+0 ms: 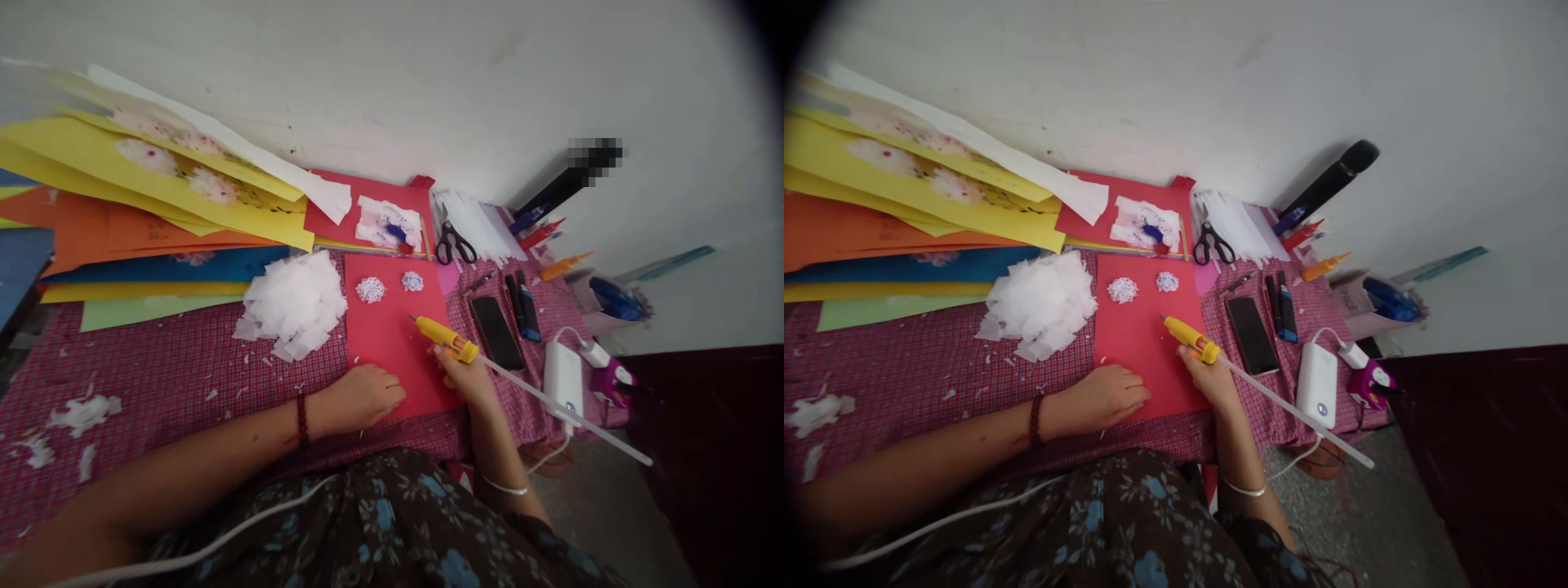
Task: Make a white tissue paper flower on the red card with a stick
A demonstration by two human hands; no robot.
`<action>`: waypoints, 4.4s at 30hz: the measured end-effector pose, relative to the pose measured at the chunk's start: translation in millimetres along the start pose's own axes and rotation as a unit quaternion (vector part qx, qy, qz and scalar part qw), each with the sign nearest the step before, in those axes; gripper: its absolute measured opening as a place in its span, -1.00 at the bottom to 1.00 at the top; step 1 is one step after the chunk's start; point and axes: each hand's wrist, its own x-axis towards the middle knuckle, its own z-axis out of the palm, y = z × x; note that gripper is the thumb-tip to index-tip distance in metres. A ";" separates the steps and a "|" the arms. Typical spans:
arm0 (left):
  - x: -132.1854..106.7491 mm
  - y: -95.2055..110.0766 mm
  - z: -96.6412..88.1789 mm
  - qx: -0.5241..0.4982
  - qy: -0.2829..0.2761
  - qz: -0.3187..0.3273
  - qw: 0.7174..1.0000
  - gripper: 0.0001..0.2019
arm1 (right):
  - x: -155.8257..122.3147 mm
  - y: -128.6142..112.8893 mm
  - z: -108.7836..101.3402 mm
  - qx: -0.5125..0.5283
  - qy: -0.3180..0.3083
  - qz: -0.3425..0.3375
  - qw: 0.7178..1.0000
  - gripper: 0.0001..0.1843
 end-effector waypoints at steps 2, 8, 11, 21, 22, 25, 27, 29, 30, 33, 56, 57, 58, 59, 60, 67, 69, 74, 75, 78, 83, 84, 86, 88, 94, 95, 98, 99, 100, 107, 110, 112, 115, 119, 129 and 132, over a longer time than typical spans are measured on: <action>0.1 -0.4 0.9 -0.001 0.001 0.002 1.000 -0.86 | -0.6 -3.2 -0.1 0.004 0.000 0.009 1.000 -0.62; 0.5 -0.7 0.1 -0.010 0.002 0.003 1.000 -0.84 | -0.2 -4.2 2.0 0.012 0.004 0.020 1.000 -0.61; 0.5 -0.6 -1.4 -0.007 -0.004 0.004 1.000 -0.83 | 1.3 -0.3 3.3 0.014 0.007 0.019 1.000 -0.60; 0.1 -0.5 -0.2 -0.009 -0.015 -0.006 1.000 -0.82 | 0.9 -5.5 4.4 0.029 0.006 0.024 0.999 -0.60; 0.1 -0.5 -0.2 -0.009 -0.015 -0.006 1.000 -0.82 | 1.1 -6.0 4.8 0.030 0.008 0.023 0.999 -0.60; 0.2 -0.5 -0.5 -0.010 -0.018 -0.009 1.000 -0.82 | 2.5 -6.1 6.0 0.028 0.016 0.019 0.999 -0.64; 0.2 -0.5 -0.7 -0.011 -0.020 -0.010 1.000 -0.82 | 3.1 -5.9 6.5 0.025 0.019 0.020 0.999 -0.67; 0.1 -0.6 -0.5 -0.012 -0.020 -0.009 1.000 -0.82 | 3.2 -6.1 6.5 0.021 0.020 0.021 0.999 -0.69; 0.1 -0.8 -0.3 -0.013 -0.020 -0.009 1.000 -0.82 | 2.9 -6.3 6.5 0.019 0.019 0.023 0.999 -0.69; -0.1 -1.0 0.2 -0.016 -0.018 -0.008 1.000 -0.82 | 1.5 -6.3 6.4 0.013 0.015 0.028 0.999 -0.66; 1.0 0.4 -2.7 -0.016 -0.015 -0.007 1.000 -0.79 | 1.9 3.4 8.1 0.001 -0.003 -0.010 1.000 -0.60; 1.0 0.5 -2.8 -0.017 -0.013 -0.008 1.000 -0.79 | 1.9 3.6 8.2 0.000 -0.001 -0.011 1.000 -0.61; 1.0 0.5 -2.8 -0.017 -0.013 -0.008 1.000 -0.79 | 1.8 3.7 8.3 -0.001 0.000 -0.012 1.000 -0.62; 1.0 0.5 -2.6 -0.017 -0.012 -0.008 1.000 -0.79 | 1.7 3.8 8.4 -0.001 0.001 -0.012 1.000 -0.62; 0.9 0.4 -2.4 -0.017 -0.011 -0.008 1.000 -0.79 | 1.6 3.8 8.6 -0.001 -0.001 -0.013 1.000 -0.63; 0.5 -0.5 -1.0 -0.012 -0.011 -0.005 1.000 -0.80 | 1.7 4.1 9.4 0.000 0.010 -0.016 1.000 -0.63; 0.5 -0.6 -1.1 -0.010 -0.015 -0.004 1.000 -0.81 | 1.5 4.9 8.7 -0.013 0.008 -0.019 1.000 -0.63; 0.5 0.4 -1.9 -0.013 -0.015 -0.006 1.000 -0.81 | -2.4 5.0 6.8 -0.103 0.034 -0.065 0.992 -0.73; 0.5 0.6 -2.0 -0.012 -0.014 -0.006 1.000 -0.81 | -3.7 4.6 6.5 -0.124 0.044 -0.072 0.989 -0.75; 0.4 0.7 -2.4 -0.009 -0.012 -0.008 1.000 -0.82 | -7.7 4.0 5.3 -0.168 0.055 -0.069 0.982 -0.75; 0.7 0.0 -4.3 -0.009 -0.020 -0.004 1.000 -0.83 | -11.2 4.4 2.2 -0.177 0.045 -0.052 0.982 -0.74; 0.8 -0.2 -4.6 -0.009 -0.022 -0.003 1.000 -0.83 | -11.3 4.2 1.9 -0.170 0.043 -0.049 0.983 -0.74; 1.0 -0.2 -5.1 -0.011 -0.023 -0.003 1.000 -0.84 | -11.0 3.7 1.6 -0.156 0.038 -0.042 0.986 -0.74; 1.0 0.0 -5.1 -0.013 -0.022 -0.004 1.000 -0.83 | -10.4 3.3 1.5 -0.149 0.040 -0.036 0.987 -0.74; 0.9 0.2 -4.7 -0.016 -0.024 -0.004 1.000 -0.81 | -9.1 4.7 0.5 -0.146 0.048 -0.029 0.988 -0.70; 1.0 0.1 -4.9 -0.018 -0.025 -0.007 0.999 -0.81 | -9.1 4.8 0.3 -0.143 0.047 -0.028 0.988 -0.69; 1.2 0.1 -5.8 -0.018 -0.032 -0.009 0.999 -0.82 | -9.2 4.1 0.1 -0.132 0.043 -0.027 0.990 -0.68; 1.2 0.1 -6.1 -0.015 -0.035 -0.008 0.999 -0.82 | -9.2 3.5 -0.1 -0.130 0.043 -0.026 0.990 -0.68; 1.2 0.2 -6.4 -0.013 -0.037 -0.007 0.999 -0.82 | -9.1 2.7 -0.5 -0.130 0.046 -0.025 0.990 -0.68; 1.0 0.1 -6.4 -0.020 -0.036 -0.011 0.999 -0.82 | -5.7 2.8 -5.8 -0.173 0.076 -0.025 0.982 -0.65; 0.9 -0.1 -6.0 -0.020 -0.035 -0.010 0.999 -0.83 | -4.3 5.7 -6.3 -0.175 0.075 -0.017 0.982 -0.63; 0.8 0.0 -6.1 -0.018 -0.037 -0.009 0.999 -0.83 | -3.9 6.4 -6.0 -0.175 0.076 -0.013 0.982 -0.62; 1.0 0.2 -6.7 -0.014 -0.043 -0.007 0.999 -0.83 | -4.2 4.8 -5.7 -0.182 0.086 -0.021 0.979 -0.64; 1.3 0.0 -6.2 -0.011 -0.040 -0.006 0.999 -0.82 | -6.0 0.1 -6.9 -0.182 0.078 -0.039 0.979 -0.68; 0.5 0.0 -5.3 -0.015 -0.019 0.002 1.000 -0.85 | -7.5 0.8 -10.8 -0.210 0.051 -0.038 0.976 -0.69; 0.9 0.2 -5.9 -0.012 -0.015 0.004 1.000 -0.86 | -4.5 2.0 -12.2 -0.236 0.068 -0.038 0.969 -0.64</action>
